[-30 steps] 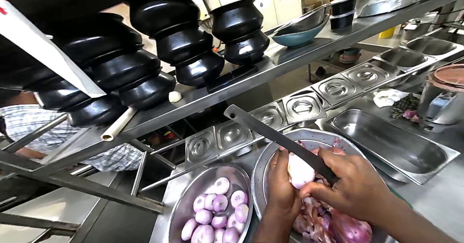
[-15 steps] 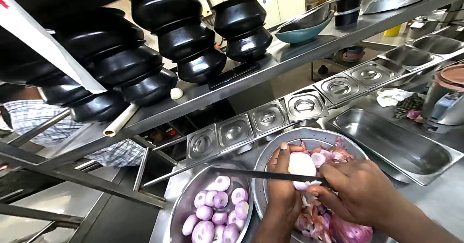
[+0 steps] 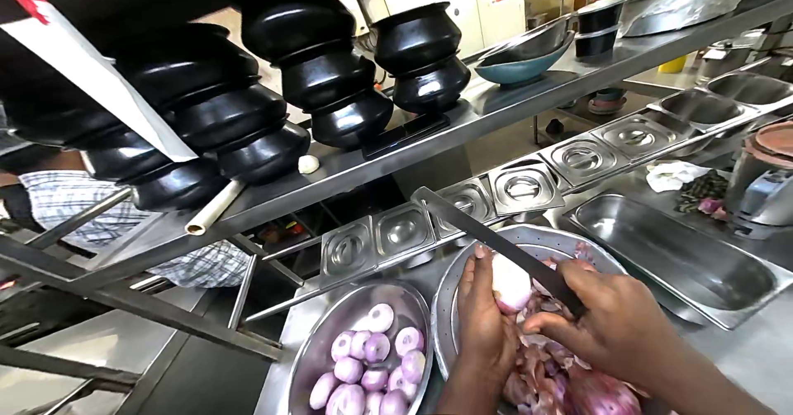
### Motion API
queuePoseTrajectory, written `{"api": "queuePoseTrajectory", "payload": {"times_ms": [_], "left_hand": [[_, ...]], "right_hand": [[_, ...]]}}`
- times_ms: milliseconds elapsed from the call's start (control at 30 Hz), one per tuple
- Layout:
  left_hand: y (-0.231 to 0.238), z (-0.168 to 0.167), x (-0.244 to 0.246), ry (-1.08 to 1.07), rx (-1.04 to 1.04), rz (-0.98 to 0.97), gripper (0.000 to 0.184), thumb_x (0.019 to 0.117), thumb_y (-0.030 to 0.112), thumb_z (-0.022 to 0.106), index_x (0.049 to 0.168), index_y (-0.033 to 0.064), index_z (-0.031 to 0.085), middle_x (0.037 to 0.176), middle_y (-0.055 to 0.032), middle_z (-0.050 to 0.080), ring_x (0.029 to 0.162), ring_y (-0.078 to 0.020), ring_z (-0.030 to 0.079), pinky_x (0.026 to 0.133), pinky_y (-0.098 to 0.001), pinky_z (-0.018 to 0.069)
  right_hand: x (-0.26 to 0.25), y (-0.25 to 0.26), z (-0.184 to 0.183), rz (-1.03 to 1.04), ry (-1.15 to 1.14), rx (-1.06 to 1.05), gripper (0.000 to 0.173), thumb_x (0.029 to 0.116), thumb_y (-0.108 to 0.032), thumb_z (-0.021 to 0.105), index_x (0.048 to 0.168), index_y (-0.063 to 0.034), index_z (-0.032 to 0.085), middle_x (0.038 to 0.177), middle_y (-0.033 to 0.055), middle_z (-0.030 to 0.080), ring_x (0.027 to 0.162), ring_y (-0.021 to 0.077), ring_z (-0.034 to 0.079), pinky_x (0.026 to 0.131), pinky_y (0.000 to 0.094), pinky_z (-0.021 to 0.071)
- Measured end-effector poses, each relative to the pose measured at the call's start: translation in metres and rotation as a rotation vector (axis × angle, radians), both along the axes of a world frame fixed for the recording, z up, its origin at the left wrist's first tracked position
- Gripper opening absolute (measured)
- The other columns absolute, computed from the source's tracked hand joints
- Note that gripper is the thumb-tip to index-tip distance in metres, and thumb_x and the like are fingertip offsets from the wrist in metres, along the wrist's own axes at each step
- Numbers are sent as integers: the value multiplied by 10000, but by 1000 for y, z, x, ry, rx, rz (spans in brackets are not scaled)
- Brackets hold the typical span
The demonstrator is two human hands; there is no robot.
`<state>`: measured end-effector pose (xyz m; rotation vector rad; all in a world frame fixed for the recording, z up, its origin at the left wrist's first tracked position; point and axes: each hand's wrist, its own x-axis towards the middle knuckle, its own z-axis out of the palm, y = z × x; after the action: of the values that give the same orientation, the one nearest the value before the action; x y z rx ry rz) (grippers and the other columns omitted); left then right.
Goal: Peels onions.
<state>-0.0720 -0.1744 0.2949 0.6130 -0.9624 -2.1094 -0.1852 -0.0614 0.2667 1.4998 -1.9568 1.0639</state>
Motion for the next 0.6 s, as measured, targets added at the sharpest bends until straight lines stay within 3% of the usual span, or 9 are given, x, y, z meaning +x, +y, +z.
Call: {"api": "queuePoseTrajectory", "payload": {"times_ms": [133, 233, 333, 467, 600], "left_hand": [[4, -2, 0, -29, -296, 63, 276, 1091, 263, 400, 1192, 55, 550, 990, -148, 693, 845, -195, 696, 721, -326, 586], [5, -1, 2, -22, -365, 70, 251, 1078, 197, 408, 1206, 38, 555, 982, -149, 696, 841, -200, 703, 731, -335, 598], [5, -1, 2, 0, -407, 67, 191, 1069, 174, 430, 1117, 50, 568, 954, -143, 706, 820, -194, 709, 729, -329, 600], [7, -1, 2, 2, -366, 78, 162, 1064, 174, 456, 1087, 48, 555, 921, -147, 701, 807, -199, 707, 723, -325, 593], [9, 2, 1, 18, -146, 13, 215, 1097, 213, 416, 1116, 41, 544, 941, -160, 699, 809, -216, 713, 714, -328, 601]], "right_hand": [[2, -2, 7, 27, 21, -33, 704, 895, -841, 428, 736, -164, 540, 512, -51, 403, 410, 105, 427, 365, 316, 333], [2, -2, 5, 43, 76, -59, 688, 928, -803, 423, 716, -156, 525, 501, -44, 394, 398, 105, 414, 360, 304, 308], [2, -2, 4, 74, 125, -55, 665, 970, -757, 403, 702, -157, 507, 496, -40, 386, 391, 104, 407, 356, 296, 295], [0, -1, 3, 122, 191, -57, 599, 1040, -642, 375, 719, -156, 515, 506, -32, 397, 399, 114, 420, 362, 301, 299], [3, 0, 2, 111, 312, -66, 571, 1081, -558, 319, 722, -148, 488, 521, -9, 407, 408, 154, 437, 364, 318, 307]]}}
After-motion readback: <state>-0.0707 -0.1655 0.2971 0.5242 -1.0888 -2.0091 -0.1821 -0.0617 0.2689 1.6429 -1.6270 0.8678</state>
